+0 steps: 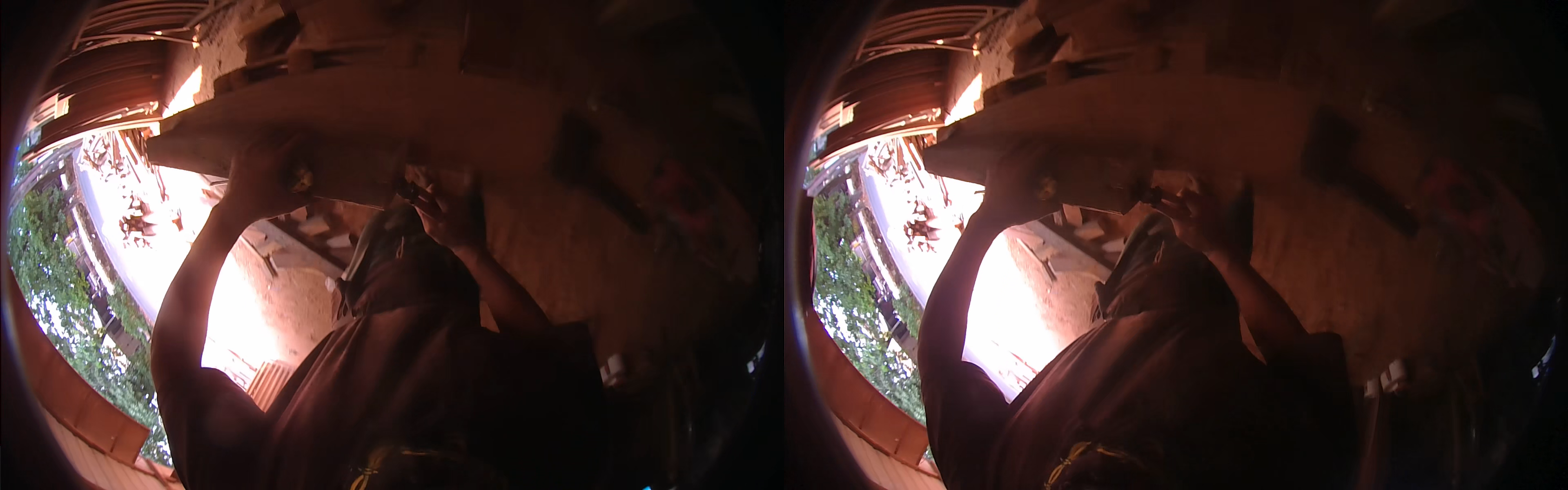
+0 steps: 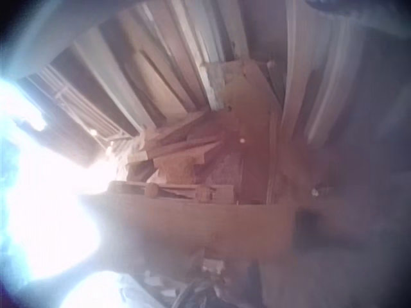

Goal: The person assembles wooden pieces by driving nails with a hammer and chisel, then uses a power sander to smooth the surface of a plank. The work occurs in a cluttered workshop with stacked lumber and tools visible.

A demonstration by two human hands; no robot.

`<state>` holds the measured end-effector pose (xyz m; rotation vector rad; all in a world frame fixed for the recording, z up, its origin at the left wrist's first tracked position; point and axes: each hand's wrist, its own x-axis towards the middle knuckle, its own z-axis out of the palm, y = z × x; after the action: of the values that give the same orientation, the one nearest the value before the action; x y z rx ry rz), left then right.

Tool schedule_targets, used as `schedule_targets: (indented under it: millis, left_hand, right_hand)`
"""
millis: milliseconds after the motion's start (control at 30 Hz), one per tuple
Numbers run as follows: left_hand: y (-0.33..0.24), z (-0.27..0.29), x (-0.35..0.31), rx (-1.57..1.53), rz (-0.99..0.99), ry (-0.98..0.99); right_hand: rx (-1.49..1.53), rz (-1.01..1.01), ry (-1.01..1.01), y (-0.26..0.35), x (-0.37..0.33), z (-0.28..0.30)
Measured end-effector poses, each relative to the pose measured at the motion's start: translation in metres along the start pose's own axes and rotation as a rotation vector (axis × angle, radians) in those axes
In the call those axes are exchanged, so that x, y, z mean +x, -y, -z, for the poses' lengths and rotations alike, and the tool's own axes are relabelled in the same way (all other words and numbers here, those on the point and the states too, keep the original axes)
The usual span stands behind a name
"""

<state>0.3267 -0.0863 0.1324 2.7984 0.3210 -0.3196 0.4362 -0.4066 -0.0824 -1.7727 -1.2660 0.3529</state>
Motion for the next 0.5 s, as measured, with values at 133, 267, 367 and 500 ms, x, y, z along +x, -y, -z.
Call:
schedule_targets:
  millis: [133,267,367,500]
  left_hand:
    - [0.006,0.0,-0.002,-0.008,0.047,0.047]
    - [0.006,-0.004,0.001,0.064,0.054,0.06]
    - [0.002,-0.001,0.0,-0.012,0.063,0.033]
    - [0.001,-0.007,-0.006,-0.008,0.093,0.047]
  right_hand:
    - [0.109,-0.223,0.181,0.024,0.011,0.038]
    - [0.14,-0.289,0.19,0.044,0.015,0.086]
    - [0.09,-0.354,0.268,0.032,0.012,0.105]
    - [-0.076,-0.276,0.411,0.058,0.045,0.153]
